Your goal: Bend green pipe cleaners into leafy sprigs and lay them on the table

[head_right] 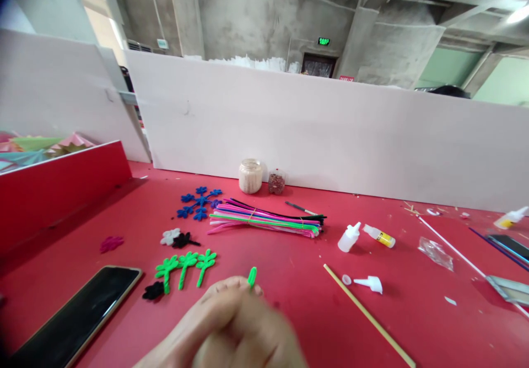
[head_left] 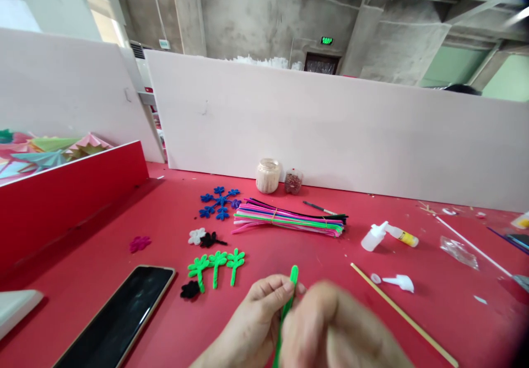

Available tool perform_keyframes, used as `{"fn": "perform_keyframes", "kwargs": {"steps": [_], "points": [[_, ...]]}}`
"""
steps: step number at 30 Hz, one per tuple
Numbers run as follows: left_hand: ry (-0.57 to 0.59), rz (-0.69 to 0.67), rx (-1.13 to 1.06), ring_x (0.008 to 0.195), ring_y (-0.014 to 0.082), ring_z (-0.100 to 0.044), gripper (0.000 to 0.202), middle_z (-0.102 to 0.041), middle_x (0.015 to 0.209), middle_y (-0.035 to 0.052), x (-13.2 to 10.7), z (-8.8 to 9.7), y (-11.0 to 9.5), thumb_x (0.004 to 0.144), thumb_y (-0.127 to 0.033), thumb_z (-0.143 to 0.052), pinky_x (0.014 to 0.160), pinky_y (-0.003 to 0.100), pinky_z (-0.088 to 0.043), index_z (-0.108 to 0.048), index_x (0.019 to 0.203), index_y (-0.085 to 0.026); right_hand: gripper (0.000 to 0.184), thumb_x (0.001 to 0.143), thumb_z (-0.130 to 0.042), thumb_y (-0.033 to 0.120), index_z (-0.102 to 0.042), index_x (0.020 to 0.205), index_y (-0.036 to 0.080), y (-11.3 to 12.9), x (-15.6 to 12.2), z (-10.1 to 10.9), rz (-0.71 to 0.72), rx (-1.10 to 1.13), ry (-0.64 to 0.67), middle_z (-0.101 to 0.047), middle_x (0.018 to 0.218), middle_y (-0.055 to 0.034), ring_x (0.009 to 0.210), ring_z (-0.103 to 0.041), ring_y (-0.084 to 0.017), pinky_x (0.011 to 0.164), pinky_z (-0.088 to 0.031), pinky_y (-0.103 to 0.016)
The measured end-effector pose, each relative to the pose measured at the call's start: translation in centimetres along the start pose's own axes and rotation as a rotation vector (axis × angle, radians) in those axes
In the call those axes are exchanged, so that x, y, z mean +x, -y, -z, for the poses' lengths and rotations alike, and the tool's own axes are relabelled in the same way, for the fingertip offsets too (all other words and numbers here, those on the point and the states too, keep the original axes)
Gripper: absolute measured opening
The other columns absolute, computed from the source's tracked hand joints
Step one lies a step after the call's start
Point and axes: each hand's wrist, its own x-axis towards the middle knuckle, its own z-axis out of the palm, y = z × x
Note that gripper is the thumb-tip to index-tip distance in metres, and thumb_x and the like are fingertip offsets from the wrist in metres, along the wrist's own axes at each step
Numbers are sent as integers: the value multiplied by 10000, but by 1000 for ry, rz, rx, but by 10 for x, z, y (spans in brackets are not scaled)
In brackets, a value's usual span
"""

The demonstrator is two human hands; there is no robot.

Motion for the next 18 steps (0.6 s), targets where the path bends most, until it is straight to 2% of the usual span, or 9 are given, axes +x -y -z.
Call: {"fn": "perform_keyframes", "kwargs": {"steps": [3,4,6,8,12,18], "points": [[42,47,102,348,46,-373,167,-538,480,-5,-5,-2,-6,735,-276,-547,400,190,-230,-557,679,-119,261,905,-242,139,-420,1078,220,1,12,19,-150,28,-198,-588,836,-56,727,-589,-147,612,-517,-263],[49,72,154,338,45,-366,170,-542,478,-2,-7,-2,-7,746,-275,-527,392,189,-225,-557,691,-117,192,892,-314,158,-451,1009,223,-3,14,22,-261,46,-322,-593,777,-34,714,-598,-146,612,-519,-238],[45,97,267,325,42,-353,172,-542,476,-7,-8,-2,-9,759,-273,-496,380,185,-221,-540,685,-125,123,839,-447,192,-502,946,221,-12,12,25,-348,1,-370,-606,802,-27,739,-607,-151,629,-514,-213],[36,105,383,320,40,-341,187,-534,470,-16,-9,-3,-10,763,-281,-480,371,181,-216,-511,647,-138,151,808,-485,177,-538,941,223,-21,7,22,-309,-76,-332,-610,847,-33,785,-603,-160,671,-505,-220],[34,125,648,338,48,-344,220,-508,469,-30,-11,-5,-16,759,-318,-457,371,177,-235,-473,611,-155,275,787,-481,121,-550,1032,226,-27,-4,15,-97,-229,-206,-606,877,-49,814,-591,-165,700,-500,-245],[46,96,901,384,64,-278,297,-398,440,-54,-13,-2,-17,772,-347,-399,389,198,-202,-443,541,-165,266,794,-498,131,-566,1026,241,-29,-5,12,-48,-248,-124,-622,810,-30,736,-590,-149,744,-479,-295]]}}
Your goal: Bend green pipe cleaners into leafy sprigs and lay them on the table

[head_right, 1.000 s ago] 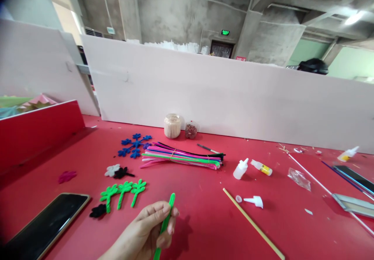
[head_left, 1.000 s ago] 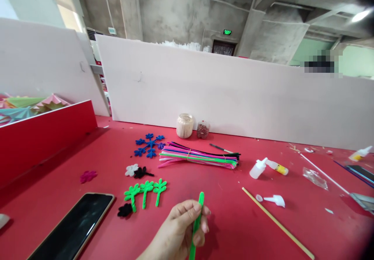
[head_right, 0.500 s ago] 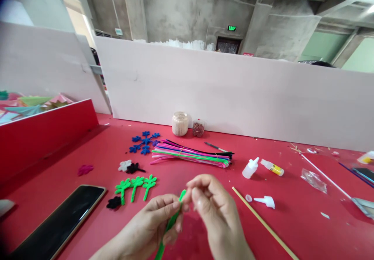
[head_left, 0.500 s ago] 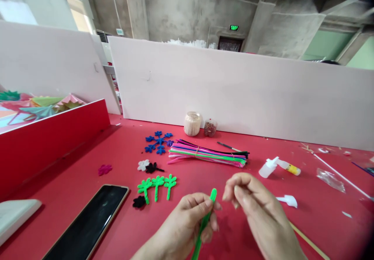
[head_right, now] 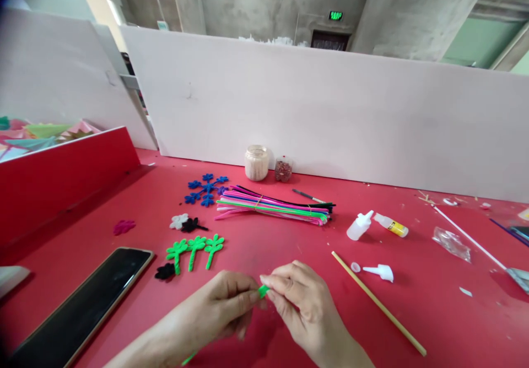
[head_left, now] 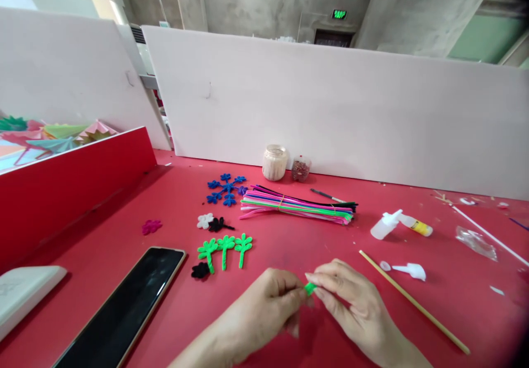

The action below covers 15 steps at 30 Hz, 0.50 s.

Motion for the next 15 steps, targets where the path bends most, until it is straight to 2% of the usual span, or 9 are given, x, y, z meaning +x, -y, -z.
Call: {"fn": "perform_keyframes", "kwargs": {"steps": [4,9,15], "points": [[-22,-29,132,439,79,-312,276,-386,473,-56,1,-1,-2,762,-305,-391,424,200,-228,-458,535,-163,246,797,-488,116,-578,995,232,-1,-1,-2,-40,82,31,-625,769,-24,685,-585,-141,710,-481,-289],[-66,-44,182,471,84,-329,230,-412,510,-50,2,-2,-8,754,-278,-396,437,201,-217,-469,571,-160,237,800,-477,106,-580,976,226,0,-2,-3,-101,126,44,-617,761,-27,685,-575,-141,686,-480,-276],[-28,-5,162,457,84,-303,231,-364,480,-60,4,0,-5,752,-283,-404,431,196,-221,-483,575,-158,234,795,-480,112,-579,974,226,-2,-3,-4,-24,14,65,-615,763,-37,681,-562,-153,693,-472,-306]]}}
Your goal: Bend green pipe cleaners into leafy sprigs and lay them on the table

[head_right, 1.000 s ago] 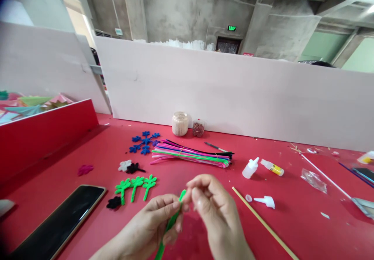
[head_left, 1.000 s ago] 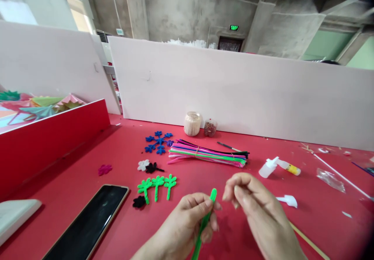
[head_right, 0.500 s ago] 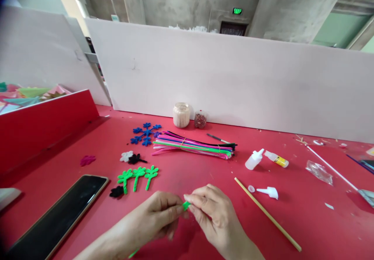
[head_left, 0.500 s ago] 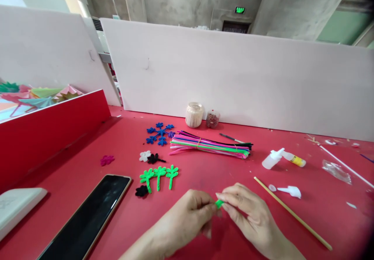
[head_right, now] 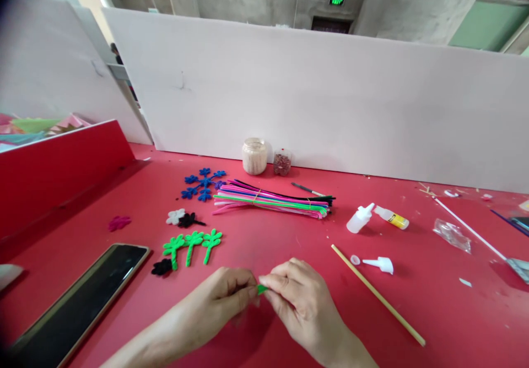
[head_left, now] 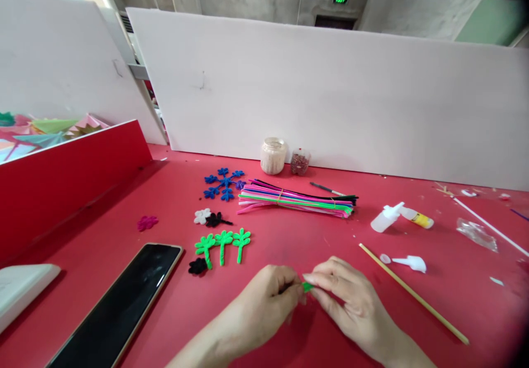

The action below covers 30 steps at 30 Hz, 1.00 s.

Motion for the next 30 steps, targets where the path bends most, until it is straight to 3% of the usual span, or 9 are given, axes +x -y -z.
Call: {"fn": "perform_keyframes", "kwargs": {"steps": [7,12,17,24,30], "points": [[-10,-24,-37,443,85,-311,227,-395,463,-58,3,0,12,746,-290,-410,415,200,-210,-507,590,-157,207,797,-489,130,-589,960,208,-3,-2,1,3,-72,13,-614,772,-41,687,-557,-156,664,-475,-300],[8,-24,-66,427,82,-331,214,-430,461,-50,4,1,16,747,-259,-398,416,199,-231,-534,628,-145,266,786,-518,140,-554,1043,200,-7,-6,3,-8,-136,-54,-608,836,-56,756,-561,-166,676,-478,-287],[23,9,-130,423,79,-331,194,-441,457,-50,5,0,16,745,-262,-410,410,192,-229,-540,661,-143,243,776,-531,115,-591,986,219,-5,-5,4,84,-205,-18,-609,780,-47,680,-545,-160,621,-446,-302],[53,-15,-97,413,70,-288,204,-354,429,-73,2,0,12,733,-250,-420,406,195,-212,-534,606,-139,250,786,-478,58,-593,984,160,-1,-3,7,192,-288,34,-613,749,-66,654,-515,-159,583,-398,-302],[82,16,-91,416,66,-248,195,-267,431,-86,1,3,10,724,-249,-430,402,200,-171,-561,635,-134,216,821,-428,108,-591,958,137,-3,-6,5,264,-315,44,-612,770,-79,679,-502,-172,614,-386,-321]]}}
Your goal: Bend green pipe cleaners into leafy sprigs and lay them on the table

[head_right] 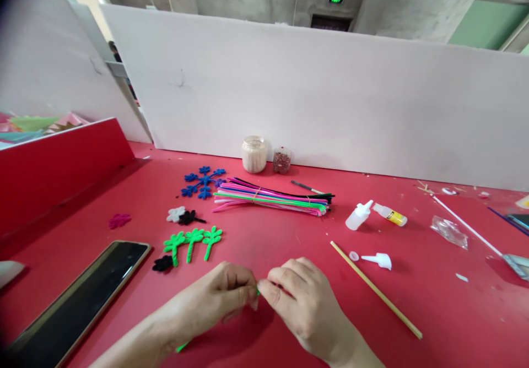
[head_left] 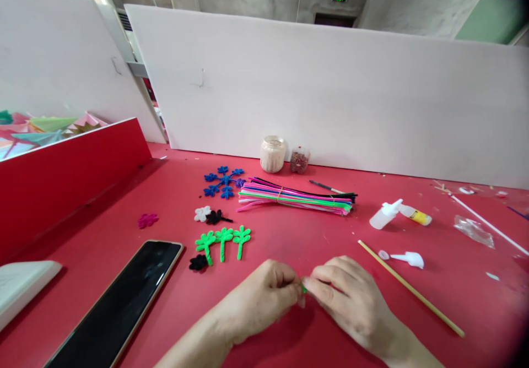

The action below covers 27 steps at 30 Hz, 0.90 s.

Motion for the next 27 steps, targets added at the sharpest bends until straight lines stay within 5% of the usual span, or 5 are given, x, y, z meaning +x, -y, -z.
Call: {"fn": "perform_keyframes", "kwargs": {"steps": [11,18,22,25,27], "points": [[19,-24,82,442,70,-230,190,-290,469,-73,-1,-2,1,703,-211,-394,403,202,-168,-544,617,-133,269,848,-333,89,-600,825,115,-2,9,8,215,-120,61,-612,722,-74,669,-505,-179,622,-352,-336],[-46,-177,398,492,76,-232,170,-269,506,-62,-5,-8,-1,677,-105,-340,421,204,-176,-383,523,-162,220,809,-384,79,-562,704,155,0,10,7,200,-123,219,-556,625,-39,568,-435,-151,531,-280,-302],[-204,-343,791,452,78,-294,131,-418,493,-43,-6,-14,3,630,-67,-371,445,226,-208,-408,550,-163,192,795,-397,122,-524,657,160,5,16,9,-132,152,293,-509,616,-19,581,-413,-140,538,-280,-280],[-318,-634,1134,411,91,-346,82,-516,502,-7,-2,-20,9,554,-79,-433,479,272,-225,-447,567,-159,159,742,-440,148,-483,589,155,8,20,13,-597,601,372,-414,555,24,534,-370,-105,499,-271,-232],[-393,-822,1264,389,99,-367,110,-511,480,-7,1,-25,13,628,-77,-420,484,290,-218,-449,566,-163,123,699,-454,165,-462,577,151,6,18,15,-894,990,453,-362,527,45,496,-316,-82,469,-250,-209]]}}
